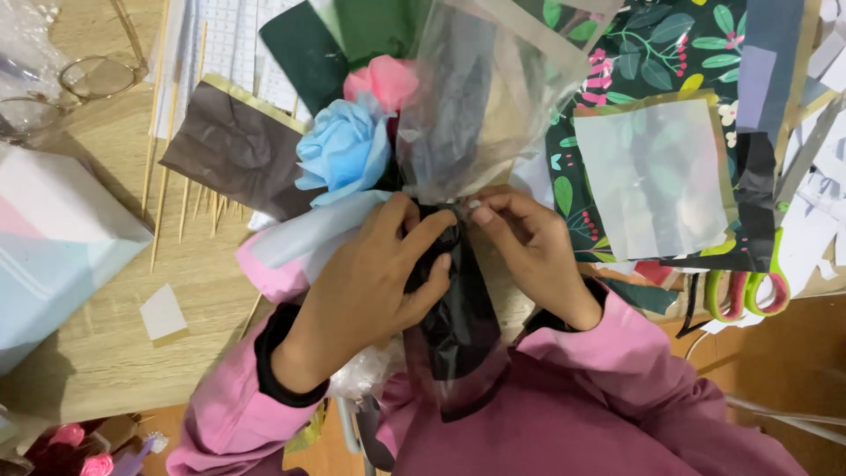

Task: Wrapping a pink bouquet with multiple layers of colored paper and plastic film, secured with tape.

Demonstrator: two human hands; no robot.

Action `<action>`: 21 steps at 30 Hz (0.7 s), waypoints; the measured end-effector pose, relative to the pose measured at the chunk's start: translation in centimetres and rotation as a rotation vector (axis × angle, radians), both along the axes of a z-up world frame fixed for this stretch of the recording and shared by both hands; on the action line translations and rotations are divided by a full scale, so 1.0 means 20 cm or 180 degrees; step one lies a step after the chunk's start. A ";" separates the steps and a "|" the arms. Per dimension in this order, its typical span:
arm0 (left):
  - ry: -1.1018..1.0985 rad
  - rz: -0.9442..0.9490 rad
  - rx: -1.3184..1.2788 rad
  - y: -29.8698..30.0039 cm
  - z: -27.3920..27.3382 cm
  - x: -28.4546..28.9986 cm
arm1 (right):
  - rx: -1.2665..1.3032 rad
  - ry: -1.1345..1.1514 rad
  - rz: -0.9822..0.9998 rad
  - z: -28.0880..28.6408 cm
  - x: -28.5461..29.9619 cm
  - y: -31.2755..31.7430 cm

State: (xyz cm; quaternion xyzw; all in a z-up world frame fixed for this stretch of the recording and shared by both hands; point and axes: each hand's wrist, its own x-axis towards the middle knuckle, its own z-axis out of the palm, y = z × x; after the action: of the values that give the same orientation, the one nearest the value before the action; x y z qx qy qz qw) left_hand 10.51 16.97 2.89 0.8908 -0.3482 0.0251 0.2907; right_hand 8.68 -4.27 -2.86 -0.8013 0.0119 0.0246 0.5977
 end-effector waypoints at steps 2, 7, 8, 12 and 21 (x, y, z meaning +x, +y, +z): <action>-0.0016 0.0030 0.0026 0.00 0.01 0.00 | 0.0248 -0.0137 0.0116 0.03 -0.02 0.00; -0.0014 0.0196 -0.0322 0.02 0.00 0.02 | 0.0698 -0.0371 0.0198 0.07 -0.04 0.01; 0.0242 0.0088 -0.0550 0.03 0.00 0.03 | 0.0757 -0.0352 0.0137 0.06 -0.05 0.01; 0.0597 -0.0165 -0.0827 0.06 -0.04 0.07 | 0.0610 -0.0346 -0.0055 0.05 -0.06 -0.02; -0.0193 0.0034 -0.0124 0.07 -0.07 0.04 | 0.1438 -0.0285 0.0084 0.08 -0.09 -0.03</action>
State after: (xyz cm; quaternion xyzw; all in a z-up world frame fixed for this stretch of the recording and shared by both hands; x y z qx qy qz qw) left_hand 11.21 18.38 1.57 0.8857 -0.3515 0.0605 0.2973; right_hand 6.81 -4.87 -1.32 -0.6475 -0.0310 -0.0011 0.7614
